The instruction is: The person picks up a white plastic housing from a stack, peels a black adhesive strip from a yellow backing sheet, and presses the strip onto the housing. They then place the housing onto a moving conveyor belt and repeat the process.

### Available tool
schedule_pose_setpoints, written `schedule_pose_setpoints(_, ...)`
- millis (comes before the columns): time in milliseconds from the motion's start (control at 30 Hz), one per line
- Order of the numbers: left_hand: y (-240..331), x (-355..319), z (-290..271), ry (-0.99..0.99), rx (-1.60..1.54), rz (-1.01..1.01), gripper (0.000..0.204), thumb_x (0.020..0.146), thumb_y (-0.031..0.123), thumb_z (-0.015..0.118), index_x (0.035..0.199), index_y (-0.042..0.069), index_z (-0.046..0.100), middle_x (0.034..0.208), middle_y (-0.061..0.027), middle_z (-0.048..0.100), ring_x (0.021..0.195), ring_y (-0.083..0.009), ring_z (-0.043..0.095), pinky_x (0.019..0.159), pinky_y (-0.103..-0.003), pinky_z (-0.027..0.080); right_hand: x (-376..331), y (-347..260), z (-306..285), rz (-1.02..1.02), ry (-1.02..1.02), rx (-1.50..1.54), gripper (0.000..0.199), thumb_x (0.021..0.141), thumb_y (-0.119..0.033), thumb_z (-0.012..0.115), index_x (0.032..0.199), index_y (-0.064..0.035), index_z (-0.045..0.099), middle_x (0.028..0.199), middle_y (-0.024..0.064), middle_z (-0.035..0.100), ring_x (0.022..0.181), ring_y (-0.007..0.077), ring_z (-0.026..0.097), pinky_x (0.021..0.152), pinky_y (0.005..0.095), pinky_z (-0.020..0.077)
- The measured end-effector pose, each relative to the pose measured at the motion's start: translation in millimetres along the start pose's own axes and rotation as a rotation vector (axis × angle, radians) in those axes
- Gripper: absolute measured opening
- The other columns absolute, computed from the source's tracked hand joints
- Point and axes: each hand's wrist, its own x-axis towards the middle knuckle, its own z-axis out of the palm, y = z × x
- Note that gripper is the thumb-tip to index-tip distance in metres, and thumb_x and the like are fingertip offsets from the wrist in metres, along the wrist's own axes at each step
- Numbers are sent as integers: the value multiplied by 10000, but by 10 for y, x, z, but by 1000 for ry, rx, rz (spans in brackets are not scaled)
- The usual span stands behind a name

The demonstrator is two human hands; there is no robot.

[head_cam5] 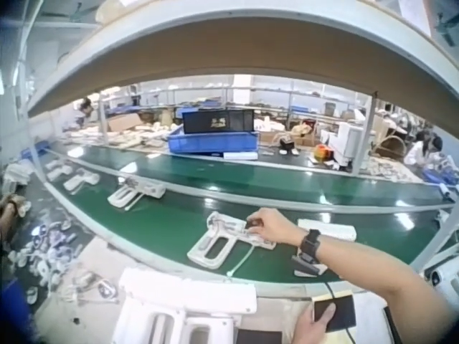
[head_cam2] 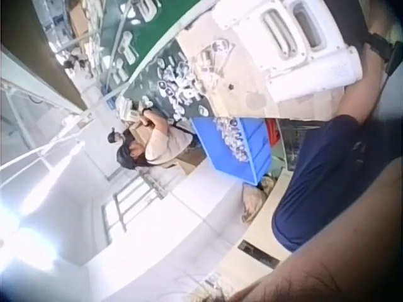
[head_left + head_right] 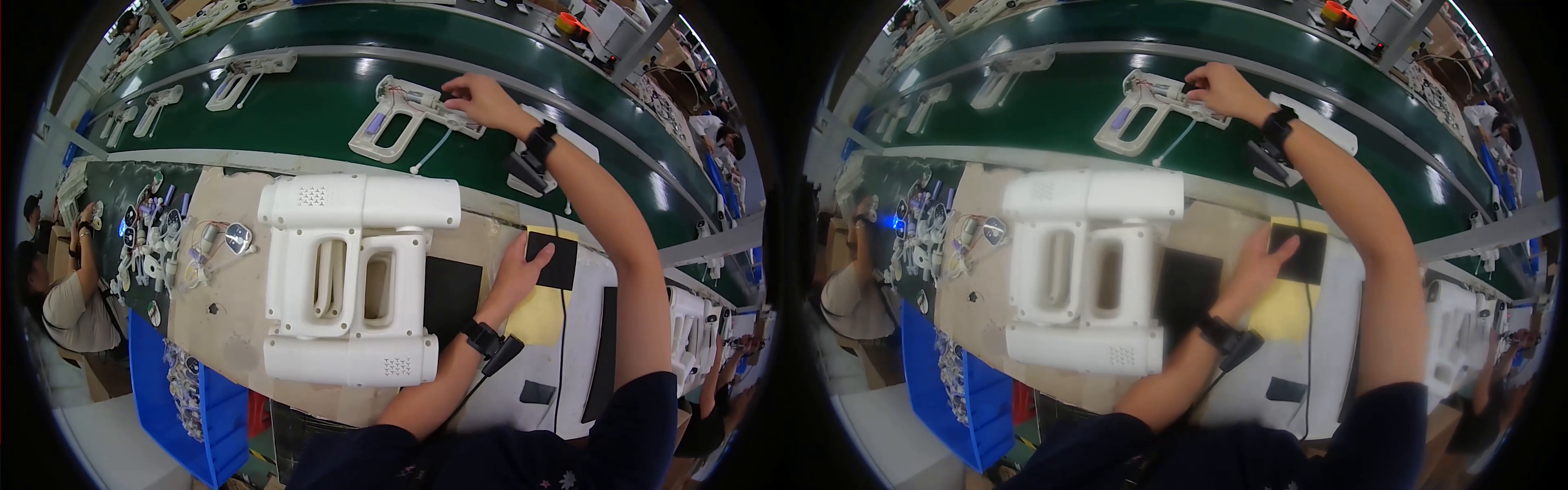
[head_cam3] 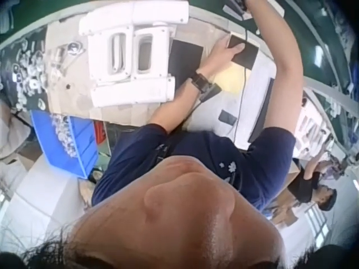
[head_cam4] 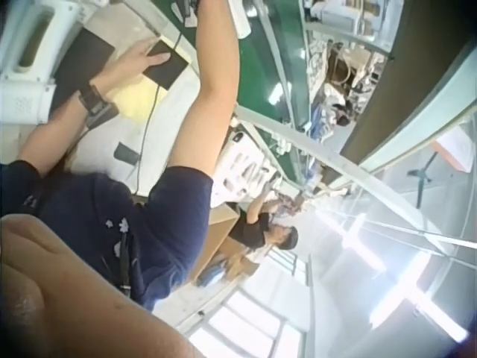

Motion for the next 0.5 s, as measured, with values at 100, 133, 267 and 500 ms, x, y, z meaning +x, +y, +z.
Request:
schedule_pose_setpoints(100, -61, 34, -36, -48, -14, -52, 363, 949, 254, 648, 1198, -1, 576, 1101, -117, 663, 1016, -185, 598, 890, -324, 468, 210, 37, 216, 96, 25, 1, 361, 787, -210, 763, 1063, 13, 698, 853, 176, 684, 803, 296, 663, 748, 358, 523)
schedule_pose_setpoints(133, -49, 28, -46, -45, -6, -70, 356, 950, 257, 648, 1185, -1, 578, 1092, -116, 666, 1004, -181, 602, 881, -319, 471, 264, 24, 259, 90, 14, -29, 379, 781, -205, 763, 1072, 27, 691, 865, 184, 687, 823, 302, 669, 754, 367, 524)
schedule_pose_setpoints(267, -27, 23, -38, -26, -15, -93, 348, 951, 260, 649, 1164, -6, 580, 1081, -115, 670, 983, -174, 608, 869, -308, 476, 307, 58, 357, 59, -6, -18, 375, 783, -205, 761, 1076, 18, 693, 873, 191, 690, 835, 310, 673, 763, 372, 524)
schedule_pose_setpoints(500, 14, -16, -56, 2, -54, -36, 291, 946, 196, 644, 1125, -23, 574, 1007, -95, 682, 896, -151, 627, 813, -295, 499, -56, -105, 14, 12, -57, -16, 287, 847, -200, 723, 1060, -8, 699, 910, 135, 657, 831, 256, 634, 762, 339, 507)
